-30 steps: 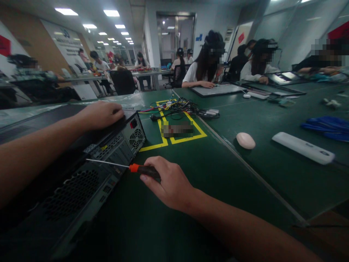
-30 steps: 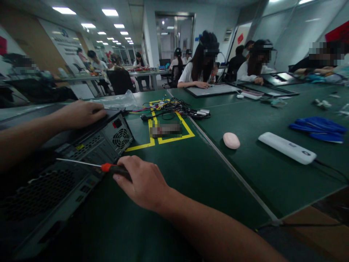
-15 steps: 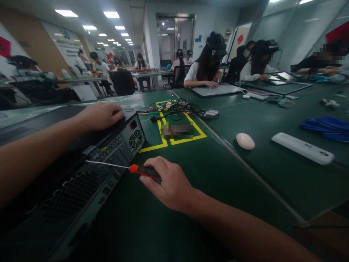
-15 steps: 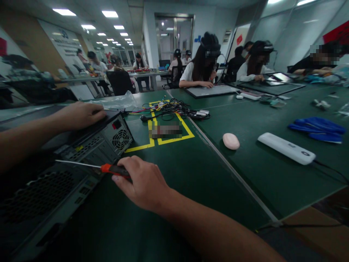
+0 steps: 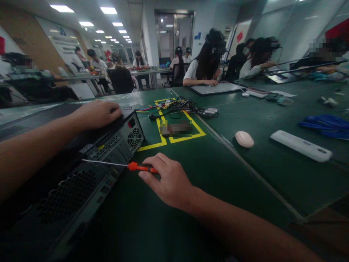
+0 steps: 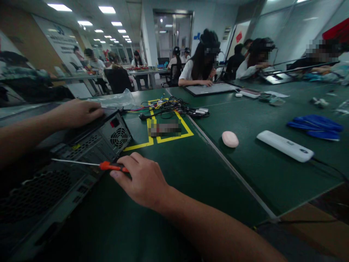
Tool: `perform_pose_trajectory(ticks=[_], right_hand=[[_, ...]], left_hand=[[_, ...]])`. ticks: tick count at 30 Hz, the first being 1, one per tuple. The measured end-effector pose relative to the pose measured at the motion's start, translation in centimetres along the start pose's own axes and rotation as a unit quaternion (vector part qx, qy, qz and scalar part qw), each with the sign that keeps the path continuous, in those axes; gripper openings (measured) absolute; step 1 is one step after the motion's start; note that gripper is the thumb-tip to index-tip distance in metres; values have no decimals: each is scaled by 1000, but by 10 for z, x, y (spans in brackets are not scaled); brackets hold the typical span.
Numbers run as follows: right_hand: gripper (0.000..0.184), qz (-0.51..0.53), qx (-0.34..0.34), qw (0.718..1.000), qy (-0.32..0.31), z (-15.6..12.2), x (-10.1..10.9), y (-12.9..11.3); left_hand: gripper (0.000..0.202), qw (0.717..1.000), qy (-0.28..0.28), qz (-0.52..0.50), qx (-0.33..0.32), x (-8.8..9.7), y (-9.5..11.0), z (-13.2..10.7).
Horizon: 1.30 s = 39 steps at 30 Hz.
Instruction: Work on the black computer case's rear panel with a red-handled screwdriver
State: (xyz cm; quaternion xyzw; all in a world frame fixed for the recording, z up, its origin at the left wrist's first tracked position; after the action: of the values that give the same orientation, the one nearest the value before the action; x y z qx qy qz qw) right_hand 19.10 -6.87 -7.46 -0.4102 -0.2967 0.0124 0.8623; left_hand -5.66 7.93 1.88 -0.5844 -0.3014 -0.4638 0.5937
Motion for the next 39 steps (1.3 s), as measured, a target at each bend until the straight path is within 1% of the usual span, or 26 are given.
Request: perform_pose_trajectory(ticks=[4,9,13,15,20,29,36,39], right_hand=[[25,15,-6,1000,-18,-2,-4,-1],[34,39,-14,999,-28,-3,-5,-1],[23,22,-15,999,-30,-3,-4,0],[21,20,-12,999,-29,-2,-3,-1],[21,15,-11,999,-34,-2,-3,-2],[23,12,-22,999,-42,-3,-5,1],[22,11,-20,999,-34,-3,-5,1],[22,12,-17,999,-34,-3,-5,1]], left_hand=[[50,1000,9,-9,-2,-1,-1,0],[47,1000,10,-4,-3,0,-1,1],[49,1000,7,-3,0,-1,-1,2],[49,1000,4,-4,1,-2,-2,2],[51,1000,1,-1,1,-3,-2,1],[49,1000,-2,-13,2,2,2,-1],[55,1000,-3,-15,5,0,0,0],[53,1000,1,-11,2,0,0,0]])
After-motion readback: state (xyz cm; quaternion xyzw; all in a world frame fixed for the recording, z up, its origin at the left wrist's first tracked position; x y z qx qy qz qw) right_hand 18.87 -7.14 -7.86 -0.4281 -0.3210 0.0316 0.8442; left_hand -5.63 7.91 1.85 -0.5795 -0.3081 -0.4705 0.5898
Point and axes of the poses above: each hand's wrist, its own z-axis towards the middle knuckle, its own x-axis out of the back of the hand, y = z × x, the point moved 5 cm from there along z, towards the middle knuckle, and after that the axes turned 8 degrees about z, right-handed, at the moved point
